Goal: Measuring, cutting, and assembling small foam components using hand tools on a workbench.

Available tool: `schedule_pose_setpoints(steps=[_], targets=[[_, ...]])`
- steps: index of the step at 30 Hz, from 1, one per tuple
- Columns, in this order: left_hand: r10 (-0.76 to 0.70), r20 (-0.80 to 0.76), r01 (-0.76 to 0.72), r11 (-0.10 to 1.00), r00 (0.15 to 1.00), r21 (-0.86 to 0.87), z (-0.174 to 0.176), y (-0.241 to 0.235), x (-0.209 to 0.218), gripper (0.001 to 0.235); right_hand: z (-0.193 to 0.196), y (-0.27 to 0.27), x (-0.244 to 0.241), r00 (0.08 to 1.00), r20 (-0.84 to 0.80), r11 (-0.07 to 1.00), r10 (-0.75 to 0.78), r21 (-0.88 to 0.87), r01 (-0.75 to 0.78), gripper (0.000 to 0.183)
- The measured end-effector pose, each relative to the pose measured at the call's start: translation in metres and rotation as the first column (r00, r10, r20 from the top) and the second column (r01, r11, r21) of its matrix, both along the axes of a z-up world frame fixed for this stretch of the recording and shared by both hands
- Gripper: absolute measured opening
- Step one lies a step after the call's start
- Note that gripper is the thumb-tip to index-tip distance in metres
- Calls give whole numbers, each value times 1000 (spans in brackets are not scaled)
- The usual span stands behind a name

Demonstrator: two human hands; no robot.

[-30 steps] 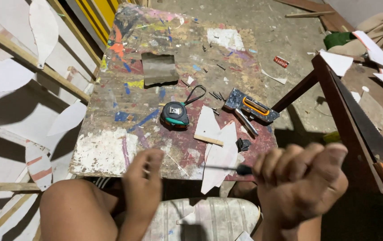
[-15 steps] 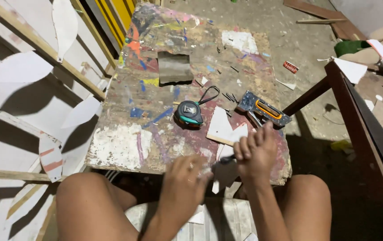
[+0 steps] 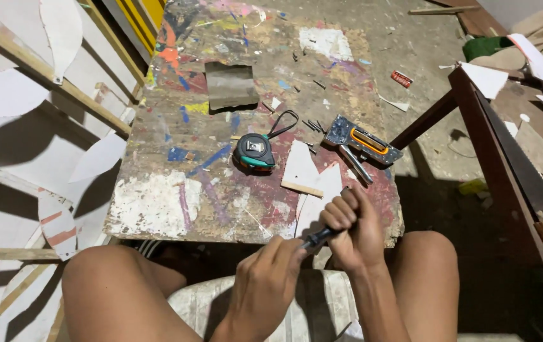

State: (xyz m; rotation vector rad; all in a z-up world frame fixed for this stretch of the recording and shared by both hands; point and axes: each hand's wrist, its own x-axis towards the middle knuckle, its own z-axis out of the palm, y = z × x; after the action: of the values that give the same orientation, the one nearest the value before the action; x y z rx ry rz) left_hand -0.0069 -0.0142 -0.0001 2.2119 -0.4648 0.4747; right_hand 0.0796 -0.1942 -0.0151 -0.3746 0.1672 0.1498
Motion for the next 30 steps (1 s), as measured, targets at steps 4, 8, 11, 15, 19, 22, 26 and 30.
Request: schedule_pose_setpoints(steps=[4,8,11,15,19,22,26,30], targets=[[33,-166,-65,979,985,-191,-9,7,2,23,32,1,-13,980,31,826,197,-544,-149,15],[37,-238,-109,950,971,-294,5,18,1,33,61,-24,-25,814,60,308,577,-940,-149,25],[-20,-146,-23,958,989,-286,11,17,-1,28,48,-41,-32,869,-16,254,494,-954,-162,27],[-48,-23,40,963,999,-267,20,16,-4,21,49,-42,-35,842,24,331,540,-925,-185,29],[-81,65,94,968,995,-233,19,15,-4,22,52,-43,-37,822,-104,298,560,-900,-317,37],[-121,41,128,966,992,-224,17,16,-2,19,55,-51,-35,800,-192,154,568,-930,-333,35],[-132,-35,123,973,991,-197,8,16,3,24,57,-68,-38,879,20,260,477,-958,-119,19],[-50,-383,-48,969,922,-241,-12,14,11,29,42,-97,-44,989,27,222,146,-975,-6,19]])
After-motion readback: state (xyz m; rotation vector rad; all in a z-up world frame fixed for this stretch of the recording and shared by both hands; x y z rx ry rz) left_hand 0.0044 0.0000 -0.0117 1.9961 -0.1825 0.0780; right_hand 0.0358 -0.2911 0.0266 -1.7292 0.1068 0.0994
